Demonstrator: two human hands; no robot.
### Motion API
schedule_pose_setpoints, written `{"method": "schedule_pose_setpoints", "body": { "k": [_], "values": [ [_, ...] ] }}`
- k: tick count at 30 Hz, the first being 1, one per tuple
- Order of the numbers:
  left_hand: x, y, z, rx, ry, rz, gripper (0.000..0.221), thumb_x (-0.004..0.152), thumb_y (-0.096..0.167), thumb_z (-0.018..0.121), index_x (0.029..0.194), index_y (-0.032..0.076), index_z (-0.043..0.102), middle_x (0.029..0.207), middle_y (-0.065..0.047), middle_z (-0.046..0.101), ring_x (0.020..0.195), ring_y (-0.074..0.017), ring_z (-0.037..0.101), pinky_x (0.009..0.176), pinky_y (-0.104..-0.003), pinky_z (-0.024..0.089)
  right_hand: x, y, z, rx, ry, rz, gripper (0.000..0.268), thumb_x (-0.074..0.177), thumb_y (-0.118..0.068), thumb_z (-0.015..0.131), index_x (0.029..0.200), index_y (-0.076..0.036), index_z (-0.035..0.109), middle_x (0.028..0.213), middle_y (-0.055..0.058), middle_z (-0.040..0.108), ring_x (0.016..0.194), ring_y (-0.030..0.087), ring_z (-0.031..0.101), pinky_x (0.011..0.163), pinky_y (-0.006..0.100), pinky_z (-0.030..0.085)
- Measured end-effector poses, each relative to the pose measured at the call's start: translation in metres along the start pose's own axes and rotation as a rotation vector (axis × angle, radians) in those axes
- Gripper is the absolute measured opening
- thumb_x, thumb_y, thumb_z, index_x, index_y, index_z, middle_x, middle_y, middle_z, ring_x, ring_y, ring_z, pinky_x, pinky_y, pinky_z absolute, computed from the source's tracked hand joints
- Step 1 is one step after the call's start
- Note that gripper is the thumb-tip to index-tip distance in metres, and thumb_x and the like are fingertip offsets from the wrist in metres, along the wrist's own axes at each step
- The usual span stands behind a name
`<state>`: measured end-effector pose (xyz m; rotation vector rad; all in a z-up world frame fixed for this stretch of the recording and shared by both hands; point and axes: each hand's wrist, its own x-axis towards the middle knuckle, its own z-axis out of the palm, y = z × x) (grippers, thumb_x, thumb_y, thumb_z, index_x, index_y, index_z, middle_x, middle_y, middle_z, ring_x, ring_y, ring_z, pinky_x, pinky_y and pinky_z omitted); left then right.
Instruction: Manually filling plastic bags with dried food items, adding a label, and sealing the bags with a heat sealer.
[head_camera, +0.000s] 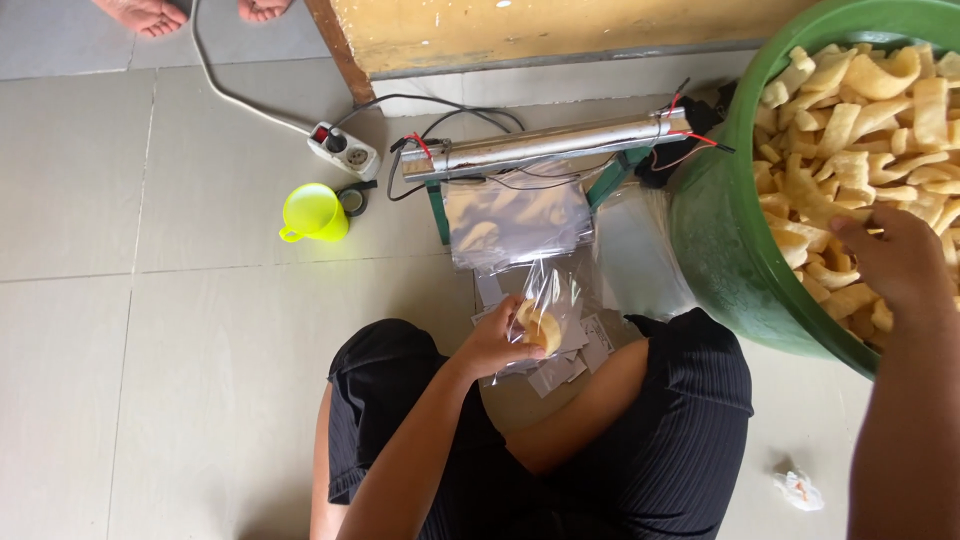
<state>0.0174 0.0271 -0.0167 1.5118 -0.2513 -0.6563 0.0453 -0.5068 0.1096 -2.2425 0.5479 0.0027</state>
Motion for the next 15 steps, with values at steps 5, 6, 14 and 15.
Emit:
{"method": "schedule_pose_setpoints", "body": {
  "k": [5, 6, 14, 15],
  "values": [
    [-0.003, 0.003, -0.001, 0.041, 0.010, -0.050, 0.076, 0.068, 0.015, 0.080, 0.138, 0.004, 0.054, 0.116, -0.011, 0.067, 0.101, -0.0229, 0.065, 0.091, -0.035, 0.051, -0.007, 0.003, 0.010, -0.553, 0.279, -0.266, 0.034, 0.107, -0.016, 0.088, 0.116, 0.015, 0.076, 0.101, 0.027, 0.069, 0.068, 0.033, 0.063, 0.058, 0.044, 0.054],
    [-0.004, 0.003, -0.002, 0.042, 0.014, -0.051, 0.076, 0.068, 0.015, 0.080, 0.138, 0.004, 0.054, 0.116, -0.011, 0.067, 0.101, -0.0229, 0.065, 0.091, -0.035, 0.051, -0.022, -0.015, 0.017, -0.550, 0.276, -0.269, 0.034, 0.107, -0.016, 0.088, 0.116, 0.015, 0.076, 0.101, 0.027, 0.069, 0.068, 0.033, 0.063, 0.058, 0.044, 0.054],
    [-0.002, 0.006, 0.002, 0.166, -0.062, -0.077, 0.086, 0.071, 0.018, 0.080, 0.150, 0.007, 0.047, 0.123, -0.009, 0.067, 0.110, -0.0224, 0.064, 0.095, -0.035, 0.050, -0.125, -0.146, 0.079, 0.177, -0.200, -0.427, 0.028, 0.109, -0.007, 0.048, 0.132, 0.005, 0.058, 0.087, 0.010, 0.054, 0.068, 0.017, 0.047, 0.056, 0.026, 0.037],
    [-0.005, 0.011, 0.003, 0.171, -0.068, -0.081, 0.086, 0.071, 0.018, 0.080, 0.150, 0.007, 0.047, 0.123, -0.009, 0.067, 0.110, -0.0224, 0.064, 0.095, -0.035, 0.050, -0.130, -0.150, 0.093, 0.182, -0.196, -0.421, 0.028, 0.109, -0.007, 0.048, 0.132, 0.005, 0.058, 0.087, 0.010, 0.054, 0.068, 0.017, 0.047, 0.056, 0.026, 0.037]
  ]
}}
